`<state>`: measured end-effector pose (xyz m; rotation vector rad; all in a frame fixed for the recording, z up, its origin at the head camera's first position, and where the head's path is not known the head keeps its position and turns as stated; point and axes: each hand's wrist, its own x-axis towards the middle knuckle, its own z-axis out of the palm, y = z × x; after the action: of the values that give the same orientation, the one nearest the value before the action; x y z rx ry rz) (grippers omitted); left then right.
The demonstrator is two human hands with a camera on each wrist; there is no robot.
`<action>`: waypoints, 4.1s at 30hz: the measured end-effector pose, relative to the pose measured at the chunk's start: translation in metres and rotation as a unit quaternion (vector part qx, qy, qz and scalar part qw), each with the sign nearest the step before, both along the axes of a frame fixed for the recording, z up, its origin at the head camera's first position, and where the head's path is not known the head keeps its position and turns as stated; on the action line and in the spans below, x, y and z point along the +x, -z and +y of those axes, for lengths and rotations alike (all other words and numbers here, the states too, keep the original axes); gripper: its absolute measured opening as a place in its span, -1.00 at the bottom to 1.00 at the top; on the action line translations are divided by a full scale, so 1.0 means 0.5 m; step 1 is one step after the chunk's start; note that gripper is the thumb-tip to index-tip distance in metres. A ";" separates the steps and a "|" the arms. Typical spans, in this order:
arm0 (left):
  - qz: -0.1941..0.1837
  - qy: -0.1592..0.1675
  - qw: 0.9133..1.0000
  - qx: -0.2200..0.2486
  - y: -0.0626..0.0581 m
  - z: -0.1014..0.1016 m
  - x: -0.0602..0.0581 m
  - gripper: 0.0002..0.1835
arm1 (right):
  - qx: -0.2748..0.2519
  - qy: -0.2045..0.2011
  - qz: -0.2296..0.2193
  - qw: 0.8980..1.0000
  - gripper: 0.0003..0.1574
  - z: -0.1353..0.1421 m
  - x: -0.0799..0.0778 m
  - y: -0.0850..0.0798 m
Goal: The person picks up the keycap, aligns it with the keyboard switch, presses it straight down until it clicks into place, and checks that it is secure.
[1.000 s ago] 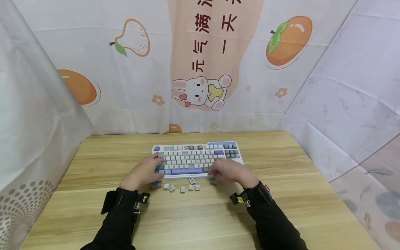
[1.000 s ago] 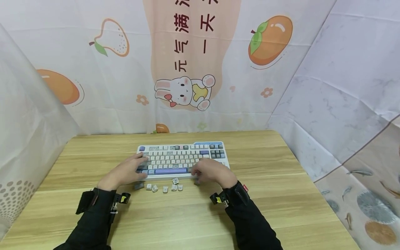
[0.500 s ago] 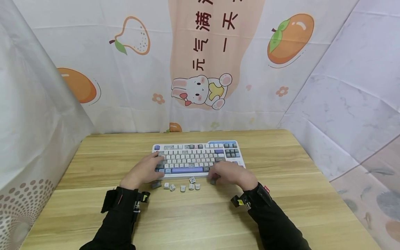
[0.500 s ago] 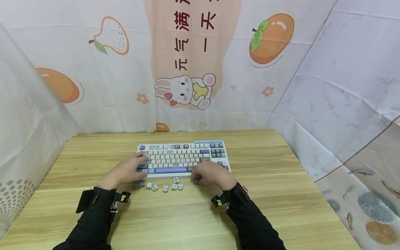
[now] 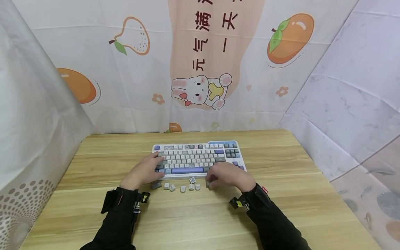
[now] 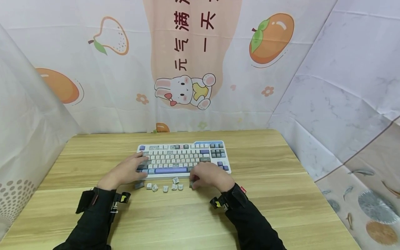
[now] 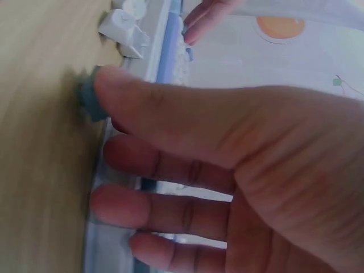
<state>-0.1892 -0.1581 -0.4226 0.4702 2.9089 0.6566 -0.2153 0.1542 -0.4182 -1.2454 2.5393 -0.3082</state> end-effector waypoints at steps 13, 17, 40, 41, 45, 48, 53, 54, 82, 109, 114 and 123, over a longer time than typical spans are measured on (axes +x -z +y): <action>-0.005 -0.004 1.000 -0.001 0.000 -0.003 0.003 -0.37 | -0.025 -0.071 0.023 0.997 -0.76 -0.009 0.001 0.000; -0.005 -0.004 1.000 0.001 0.001 -0.003 0.004 -0.36 | -0.012 -0.058 0.026 0.998 -0.70 -0.012 0.003 0.002; -0.012 0.000 1.000 -0.003 -0.003 0.000 0.001 -0.36 | -0.043 -0.050 -0.004 0.998 -0.79 -0.017 -0.005 0.009; -0.011 0.000 1.000 -0.004 -0.003 -0.001 0.001 -0.36 | -0.051 -0.049 -0.002 0.997 -0.78 -0.018 -0.007 0.007; -0.005 0.002 1.000 -0.011 -0.002 -0.002 -0.001 -0.35 | -0.070 -0.038 0.012 0.997 -0.78 -0.023 -0.013 -0.005; -0.005 0.001 1.000 -0.013 0.000 -0.003 -0.002 -0.35 | -0.076 -0.030 0.021 0.996 -0.79 -0.030 -0.018 -0.012; -0.004 0.003 1.000 -0.013 0.003 -0.002 -0.003 -0.35 | -0.091 -0.022 0.046 0.995 -0.79 -0.045 -0.028 -0.027; -0.003 0.004 1.000 -0.012 0.004 -0.003 -0.003 -0.35 | -0.093 -0.018 0.051 0.994 -0.78 -0.048 -0.030 -0.031; -0.003 0.001 1.000 -0.006 -0.004 -0.002 -0.001 -0.36 | -0.138 0.158 0.077 0.975 -0.68 -0.094 -0.100 -0.016; -0.005 0.000 1.000 0.000 -0.002 -0.007 -0.002 -0.36 | -0.150 0.164 0.103 0.969 -0.67 -0.169 -0.152 0.009; 0.001 0.005 1.000 -0.002 0.003 -0.006 -0.003 -0.36 | -0.134 0.179 0.106 0.969 -0.69 -0.175 -0.161 0.022; -0.003 0.000 1.000 0.008 0.000 -0.005 -0.002 -0.34 | -0.130 0.180 0.121 0.968 -0.72 -0.175 -0.169 0.031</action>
<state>-0.1900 -0.1606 -0.4228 0.4676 2.8999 0.6804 -0.2999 0.0665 -0.4337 -0.9430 3.0165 -0.6192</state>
